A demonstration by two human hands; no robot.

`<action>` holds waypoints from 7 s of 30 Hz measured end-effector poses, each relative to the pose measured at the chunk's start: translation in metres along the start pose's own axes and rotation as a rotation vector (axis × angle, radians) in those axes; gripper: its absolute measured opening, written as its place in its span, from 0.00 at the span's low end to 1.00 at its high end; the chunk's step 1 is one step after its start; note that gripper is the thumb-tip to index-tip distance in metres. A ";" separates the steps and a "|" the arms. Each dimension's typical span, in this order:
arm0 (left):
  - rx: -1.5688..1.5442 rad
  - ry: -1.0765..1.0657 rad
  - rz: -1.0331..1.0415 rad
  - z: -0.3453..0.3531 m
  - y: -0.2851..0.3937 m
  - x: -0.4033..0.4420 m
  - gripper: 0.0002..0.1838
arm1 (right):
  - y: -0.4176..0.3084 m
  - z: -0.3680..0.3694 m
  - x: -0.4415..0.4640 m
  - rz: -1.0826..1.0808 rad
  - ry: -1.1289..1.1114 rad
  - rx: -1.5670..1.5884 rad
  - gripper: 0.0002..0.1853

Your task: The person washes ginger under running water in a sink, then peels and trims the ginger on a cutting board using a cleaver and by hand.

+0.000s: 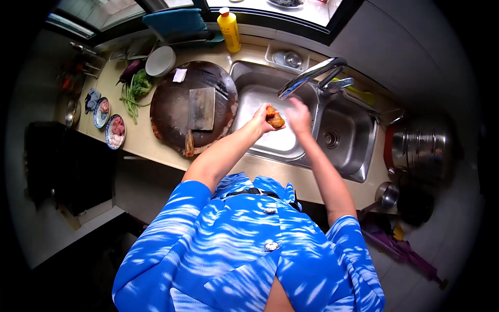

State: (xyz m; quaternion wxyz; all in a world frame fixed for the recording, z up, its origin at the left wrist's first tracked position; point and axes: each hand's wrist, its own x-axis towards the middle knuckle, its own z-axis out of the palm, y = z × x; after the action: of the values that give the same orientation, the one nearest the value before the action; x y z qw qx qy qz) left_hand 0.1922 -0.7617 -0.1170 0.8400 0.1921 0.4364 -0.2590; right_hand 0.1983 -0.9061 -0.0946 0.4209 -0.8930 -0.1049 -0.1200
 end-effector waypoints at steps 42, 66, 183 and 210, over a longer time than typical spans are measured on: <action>0.495 0.661 0.335 -0.091 -0.005 0.053 0.17 | 0.000 0.130 -0.003 1.484 -0.632 0.497 0.16; 0.410 0.594 0.297 -0.100 -0.010 0.045 0.19 | 0.008 0.117 -0.032 0.644 -0.630 0.091 0.28; -0.352 -0.122 0.017 -0.099 -0.013 0.086 0.09 | 0.037 0.107 -0.033 0.607 -0.536 -0.005 0.14; 0.236 0.471 0.370 -0.110 -0.025 0.086 0.05 | 0.064 0.145 -0.045 0.566 -0.497 0.210 0.15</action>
State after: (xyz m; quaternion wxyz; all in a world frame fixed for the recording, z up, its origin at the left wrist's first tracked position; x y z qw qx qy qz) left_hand 0.1490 -0.7440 -0.2513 0.7206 0.4190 0.5435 -0.0990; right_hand 0.1928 -0.8372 -0.2444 0.4881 -0.8406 0.0352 0.2321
